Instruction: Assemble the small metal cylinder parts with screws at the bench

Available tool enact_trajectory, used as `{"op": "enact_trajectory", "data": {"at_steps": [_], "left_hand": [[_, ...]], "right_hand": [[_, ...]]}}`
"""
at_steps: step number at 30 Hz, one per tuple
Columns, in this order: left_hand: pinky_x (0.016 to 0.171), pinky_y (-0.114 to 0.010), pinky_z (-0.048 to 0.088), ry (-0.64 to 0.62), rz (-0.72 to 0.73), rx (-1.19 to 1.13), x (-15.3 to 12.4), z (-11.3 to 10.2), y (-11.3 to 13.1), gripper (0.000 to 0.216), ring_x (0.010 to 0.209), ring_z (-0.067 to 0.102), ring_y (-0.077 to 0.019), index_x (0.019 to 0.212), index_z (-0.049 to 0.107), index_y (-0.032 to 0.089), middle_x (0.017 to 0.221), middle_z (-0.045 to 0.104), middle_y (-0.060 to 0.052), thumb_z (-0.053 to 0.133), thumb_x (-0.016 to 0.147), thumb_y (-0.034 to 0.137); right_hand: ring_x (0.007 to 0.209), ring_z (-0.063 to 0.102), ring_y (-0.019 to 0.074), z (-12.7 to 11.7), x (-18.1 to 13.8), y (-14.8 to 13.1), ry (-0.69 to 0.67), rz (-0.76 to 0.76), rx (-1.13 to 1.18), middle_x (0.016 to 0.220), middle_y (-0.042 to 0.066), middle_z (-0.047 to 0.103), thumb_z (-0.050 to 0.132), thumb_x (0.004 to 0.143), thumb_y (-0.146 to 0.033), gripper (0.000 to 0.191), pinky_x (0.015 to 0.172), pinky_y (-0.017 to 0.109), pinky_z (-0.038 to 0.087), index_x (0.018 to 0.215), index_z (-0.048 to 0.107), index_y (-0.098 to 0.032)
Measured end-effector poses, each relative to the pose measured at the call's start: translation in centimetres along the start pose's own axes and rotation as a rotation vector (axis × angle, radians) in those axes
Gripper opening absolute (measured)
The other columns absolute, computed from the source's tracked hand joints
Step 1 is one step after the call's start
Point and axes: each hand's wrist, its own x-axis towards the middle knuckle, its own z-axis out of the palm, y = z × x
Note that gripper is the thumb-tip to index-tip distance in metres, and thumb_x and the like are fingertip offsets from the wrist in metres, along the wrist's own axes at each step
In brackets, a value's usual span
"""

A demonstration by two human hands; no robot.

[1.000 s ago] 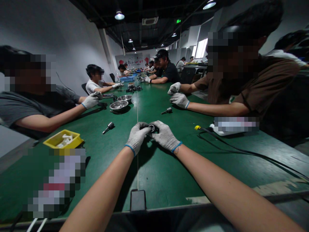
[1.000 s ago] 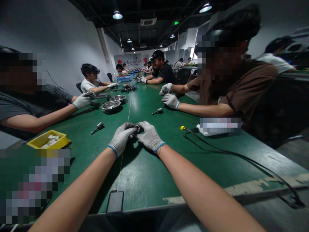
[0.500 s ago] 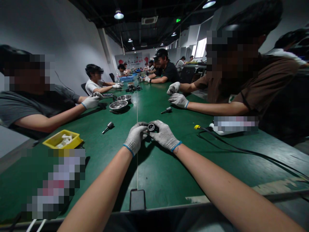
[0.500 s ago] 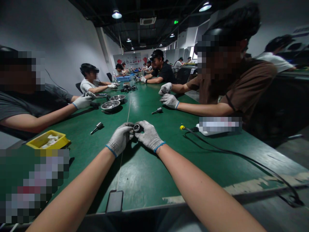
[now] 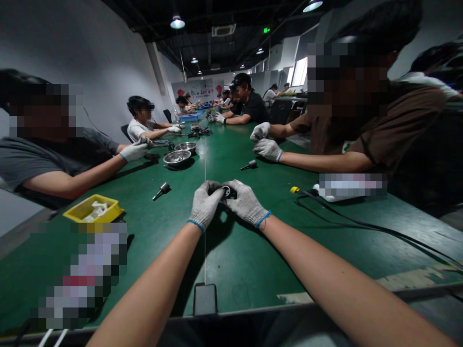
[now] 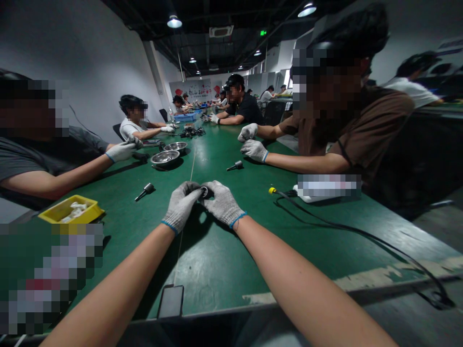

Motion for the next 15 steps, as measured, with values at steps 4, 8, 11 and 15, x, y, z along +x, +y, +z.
{"op": "enact_trajectory", "data": {"at_steps": [4, 8, 11, 15], "left_hand": [[0.076, -0.028, 0.052, 0.017, 0.097, 0.158, -0.32, -0.22, 0.35, 0.006, 0.074, 0.066, -0.0167, 0.078, 0.066, 0.018, 0.075, 0.070, 0.000, 0.070, 0.073, 0.022], [0.075, -0.028, 0.051, 0.039, 0.171, 0.283, -0.51, -0.42, 0.63, 0.006, 0.073, 0.065, -0.0169, 0.077, 0.067, 0.020, 0.074, 0.070, 0.000, 0.068, 0.072, 0.018], [0.073, -0.028, 0.051, 0.011, 0.128, 0.238, -0.39, -0.44, 0.67, 0.006, 0.072, 0.065, -0.0170, 0.077, 0.068, 0.019, 0.074, 0.071, 0.000, 0.069, 0.071, 0.019], [0.075, -0.029, 0.053, -0.015, 0.078, 0.161, -0.15, -0.51, 0.55, 0.009, 0.074, 0.067, -0.0177, 0.078, 0.070, 0.018, 0.076, 0.073, -0.002, 0.073, 0.071, 0.024]], "right_hand": [[0.089, 0.069, 0.0213, 0.07, -0.01, 0.05, -0.004, -0.005, -0.009, 0.100, 0.006, 0.073, 0.077, 0.078, -0.016, 0.029, 0.085, 0.034, 0.057, 0.107, 0.074, -0.019], [0.087, 0.068, 0.0212, 0.09, -0.02, 0.04, -0.026, -0.031, -0.017, 0.098, 0.006, 0.072, 0.076, 0.077, -0.013, 0.029, 0.083, 0.034, 0.057, 0.105, 0.075, -0.019], [0.087, 0.067, 0.0210, 0.06, -0.02, 0.07, -0.027, -0.027, -0.020, 0.097, 0.006, 0.072, 0.076, 0.077, -0.013, 0.030, 0.083, 0.034, 0.057, 0.106, 0.075, -0.019], [0.088, 0.067, 0.0208, 0.00, -0.01, 0.11, -0.023, -0.014, -0.023, 0.099, 0.005, 0.071, 0.076, 0.078, -0.015, 0.029, 0.084, 0.034, 0.056, 0.107, 0.075, -0.020]]}}
